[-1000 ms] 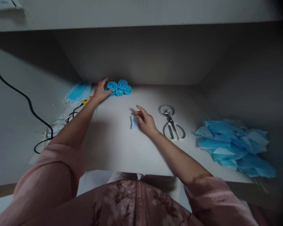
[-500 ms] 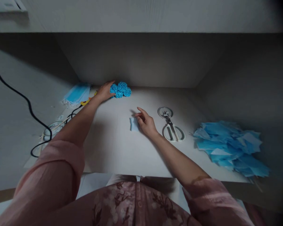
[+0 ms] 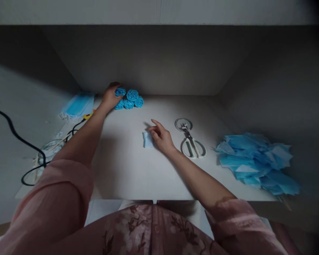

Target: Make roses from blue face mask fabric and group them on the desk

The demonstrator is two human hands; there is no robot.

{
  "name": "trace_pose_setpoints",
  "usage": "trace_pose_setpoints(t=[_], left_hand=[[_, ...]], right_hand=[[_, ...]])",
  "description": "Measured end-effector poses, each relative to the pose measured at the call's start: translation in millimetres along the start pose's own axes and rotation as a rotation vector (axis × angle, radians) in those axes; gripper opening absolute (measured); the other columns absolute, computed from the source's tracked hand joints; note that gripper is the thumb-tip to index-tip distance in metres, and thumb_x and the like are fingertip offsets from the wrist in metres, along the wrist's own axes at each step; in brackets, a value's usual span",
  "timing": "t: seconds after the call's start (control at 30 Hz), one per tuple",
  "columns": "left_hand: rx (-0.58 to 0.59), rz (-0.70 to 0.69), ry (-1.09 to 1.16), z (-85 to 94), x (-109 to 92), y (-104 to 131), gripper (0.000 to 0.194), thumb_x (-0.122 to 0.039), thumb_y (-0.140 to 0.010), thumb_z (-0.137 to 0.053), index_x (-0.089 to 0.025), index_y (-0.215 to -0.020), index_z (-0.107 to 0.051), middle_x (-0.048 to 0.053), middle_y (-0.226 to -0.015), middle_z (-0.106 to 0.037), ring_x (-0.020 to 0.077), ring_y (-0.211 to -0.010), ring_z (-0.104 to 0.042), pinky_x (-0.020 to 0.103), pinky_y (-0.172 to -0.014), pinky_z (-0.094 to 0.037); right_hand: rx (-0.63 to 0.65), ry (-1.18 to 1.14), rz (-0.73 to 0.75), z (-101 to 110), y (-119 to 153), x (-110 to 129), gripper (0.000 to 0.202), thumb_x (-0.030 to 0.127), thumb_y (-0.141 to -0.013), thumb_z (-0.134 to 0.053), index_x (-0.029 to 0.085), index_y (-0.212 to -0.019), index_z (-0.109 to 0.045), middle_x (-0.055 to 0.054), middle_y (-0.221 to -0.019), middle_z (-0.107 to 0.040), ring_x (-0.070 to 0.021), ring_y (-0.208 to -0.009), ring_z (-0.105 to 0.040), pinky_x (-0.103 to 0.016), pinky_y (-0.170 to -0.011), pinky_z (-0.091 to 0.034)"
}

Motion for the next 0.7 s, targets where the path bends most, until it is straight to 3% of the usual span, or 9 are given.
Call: trace_pose_setpoints(t=[0.2, 0.4, 0.7], left_hand=[[0.052, -0.019, -0.045, -11.0, -2, 7, 0.051, -0.024, -0.082, -0.071, -0.02, -0.133, -0.068, 0.01, -0.15, -0.066, 0.0278, -0.143, -0.058, 0.05, -0.129, -0.042], [0.082, 0.023, -0.044, -13.6, 6, 22, 0.059, -0.023, -0.076, -0.071, -0.029, -0.136, -0.069, 0.009, -0.151, -0.066, 0.0347, -0.144, -0.059, 0.054, -0.127, -0.045], [0.107, 0.067, -0.064, -9.5, 20, 33, 0.065, -0.028, -0.078, -0.072, -0.027, -0.143, -0.067, 0.012, -0.155, -0.063, 0.0362, -0.147, -0.056, 0.056, -0.13, -0.04]], right_hand=[[0.02, 0.011, -0.01, -2, -1, -1, 0.056, 0.023, -0.097, -0.055, 0.023, -0.153, -0.055, -0.007, -0.113, -0.082, -0.0157, -0.078, -0.068, -0.032, -0.079, -0.057], [0.028, 0.016, -0.029, -2, 0, 0, 0.055, 0.026, -0.098, -0.056, 0.024, -0.153, -0.056, -0.006, -0.114, -0.083, -0.0154, -0.075, -0.067, -0.033, -0.077, -0.058], [0.032, -0.001, -0.019, -1, -1, 2, 0.054, 0.026, -0.098, -0.056, 0.024, -0.152, -0.056, -0.006, -0.112, -0.083, -0.0163, -0.077, -0.069, -0.034, -0.077, -0.059]])
Point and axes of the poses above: each hand's wrist, its own y-axis away from the middle knuckle, its own z-axis out of the back of the hand, x = y × z, the point moved 10 cm from there along -y, towards the middle knuckle
